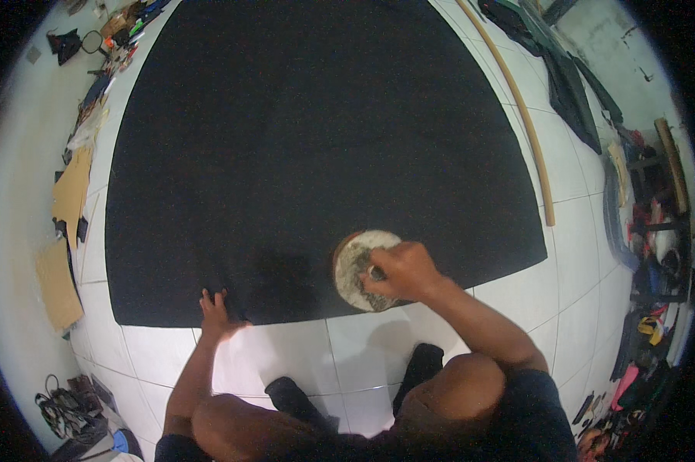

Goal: The person measures a large black fabric on the floor using a wooden stick, then cuts it with scissors. The cut piece is folded and set aside, and the process is repeated on the remaining fabric.

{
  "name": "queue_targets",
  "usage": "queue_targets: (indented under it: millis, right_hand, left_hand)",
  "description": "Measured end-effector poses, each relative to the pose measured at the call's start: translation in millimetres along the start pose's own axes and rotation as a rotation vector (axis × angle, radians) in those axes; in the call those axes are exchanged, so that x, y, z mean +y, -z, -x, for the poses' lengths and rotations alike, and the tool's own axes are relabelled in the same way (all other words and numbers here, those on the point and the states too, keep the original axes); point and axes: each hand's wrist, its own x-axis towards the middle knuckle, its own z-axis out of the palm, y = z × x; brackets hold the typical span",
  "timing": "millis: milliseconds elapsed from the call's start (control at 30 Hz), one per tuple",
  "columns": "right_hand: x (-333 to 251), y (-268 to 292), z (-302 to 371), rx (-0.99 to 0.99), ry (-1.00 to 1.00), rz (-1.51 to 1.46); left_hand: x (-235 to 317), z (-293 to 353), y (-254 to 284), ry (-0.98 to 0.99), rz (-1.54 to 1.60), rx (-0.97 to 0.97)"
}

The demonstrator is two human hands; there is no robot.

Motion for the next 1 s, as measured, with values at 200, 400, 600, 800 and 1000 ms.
queue_targets:
  millis: [200,400,600,800,1000]
  right_hand:
    - [-4.3,47.3,-37.7,-0.465,-0.398,-0.299]
    - [-48.8,159.4,49.8,-0.538,-0.687,-0.205]
    - [-181.0,362.3,284.3,-0.599,-1.264,-0.234]
    - [-251.5,472.8,434.1,-0.759,-1.729,-0.298]
    - [-198.4,491.2,537.7,-0.083,-1.268,-0.610]
  left_hand:
    - [45.3,14.6,50.1,0.134,-0.140,-0.182]
    - [166.6,115.6,90.4,-0.353,0.485,-0.044]
    - [299.7,348.1,287.9,-0.704,0.426,-0.416]
    - [265.7,327.2,384.9,-0.793,0.212,-0.243]
    - [137.9,300.5,463.8,0.215,-0.545,-0.152]
